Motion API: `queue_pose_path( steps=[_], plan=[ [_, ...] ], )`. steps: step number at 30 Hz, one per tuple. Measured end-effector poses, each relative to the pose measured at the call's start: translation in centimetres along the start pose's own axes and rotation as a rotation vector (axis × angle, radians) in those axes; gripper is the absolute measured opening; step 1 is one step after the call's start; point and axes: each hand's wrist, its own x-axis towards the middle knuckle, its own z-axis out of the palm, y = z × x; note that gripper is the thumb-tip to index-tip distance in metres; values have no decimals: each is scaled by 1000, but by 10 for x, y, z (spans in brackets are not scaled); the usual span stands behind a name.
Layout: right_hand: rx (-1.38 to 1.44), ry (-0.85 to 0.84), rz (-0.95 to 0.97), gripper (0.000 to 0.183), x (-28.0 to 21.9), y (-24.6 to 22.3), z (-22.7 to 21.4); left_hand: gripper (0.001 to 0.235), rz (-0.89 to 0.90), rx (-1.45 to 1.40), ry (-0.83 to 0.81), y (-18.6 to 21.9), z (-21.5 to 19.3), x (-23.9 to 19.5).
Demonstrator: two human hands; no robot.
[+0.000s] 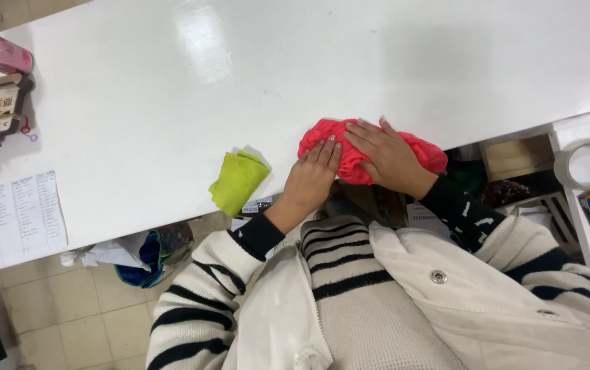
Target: Wiping a store counter with cleaning cloths.
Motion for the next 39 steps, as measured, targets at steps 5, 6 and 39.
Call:
queue_pose_path(
  steps=[5, 6, 39],
  plan=[
    [-35, 13, -28, 71, 59, 49, -4, 51, -48, -76, -90, -54, 32, 55],
    [-33, 9, -31, 71, 77, 63, -6, 51, -52, -77, -91, -69, 41, 72],
    [-56, 169, 53, 63, 193, 190, -12, 54, -268, -54, -291, -176, 91, 241]
  ],
)
